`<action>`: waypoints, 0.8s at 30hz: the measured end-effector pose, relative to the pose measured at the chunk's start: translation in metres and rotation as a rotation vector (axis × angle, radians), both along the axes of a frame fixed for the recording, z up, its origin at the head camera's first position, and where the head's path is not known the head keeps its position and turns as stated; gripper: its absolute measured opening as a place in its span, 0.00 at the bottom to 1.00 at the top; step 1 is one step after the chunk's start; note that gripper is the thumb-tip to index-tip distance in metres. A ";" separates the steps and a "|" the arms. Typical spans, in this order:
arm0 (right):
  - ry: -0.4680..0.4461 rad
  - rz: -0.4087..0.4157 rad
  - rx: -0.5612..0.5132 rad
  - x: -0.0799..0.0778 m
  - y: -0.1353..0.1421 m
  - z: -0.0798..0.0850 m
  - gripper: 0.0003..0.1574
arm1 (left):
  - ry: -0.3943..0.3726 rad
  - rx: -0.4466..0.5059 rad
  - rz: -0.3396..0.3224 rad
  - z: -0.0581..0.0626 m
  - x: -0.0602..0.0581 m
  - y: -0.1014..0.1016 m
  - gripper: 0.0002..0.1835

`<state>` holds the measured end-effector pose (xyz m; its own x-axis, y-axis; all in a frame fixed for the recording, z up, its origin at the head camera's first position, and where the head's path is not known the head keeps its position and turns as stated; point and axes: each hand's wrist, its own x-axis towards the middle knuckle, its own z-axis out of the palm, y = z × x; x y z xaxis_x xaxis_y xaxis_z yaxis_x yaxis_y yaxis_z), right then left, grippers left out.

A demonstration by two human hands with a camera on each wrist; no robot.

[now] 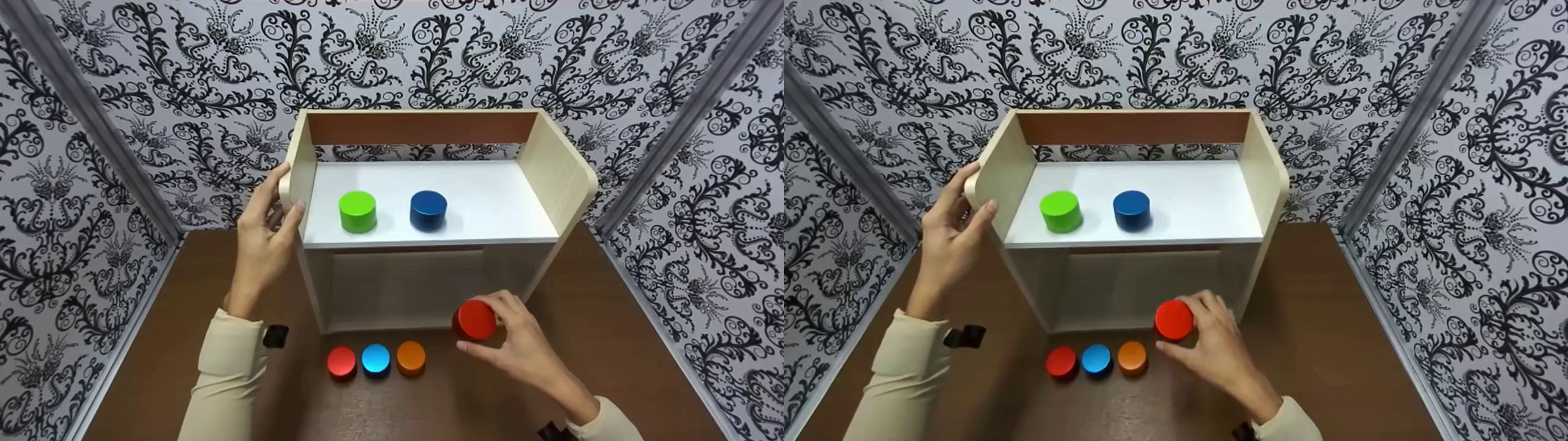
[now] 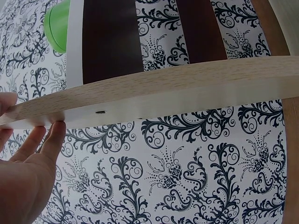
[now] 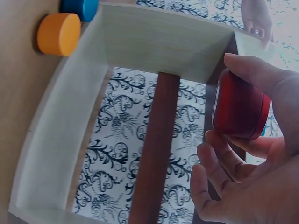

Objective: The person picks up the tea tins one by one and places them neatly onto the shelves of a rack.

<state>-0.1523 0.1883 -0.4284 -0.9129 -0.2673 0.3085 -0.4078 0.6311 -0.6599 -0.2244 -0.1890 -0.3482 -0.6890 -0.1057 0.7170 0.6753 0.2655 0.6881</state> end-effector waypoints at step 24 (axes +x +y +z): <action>0.214 0.027 -0.030 -0.010 0.006 0.045 0.36 | -0.005 0.009 -0.009 0.000 0.000 0.000 0.31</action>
<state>-0.1620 0.1944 -0.3833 -0.8184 -0.2789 0.5024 -0.5571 0.5994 -0.5748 -0.2240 -0.1886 -0.3485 -0.6938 -0.1057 0.7123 0.6740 0.2531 0.6940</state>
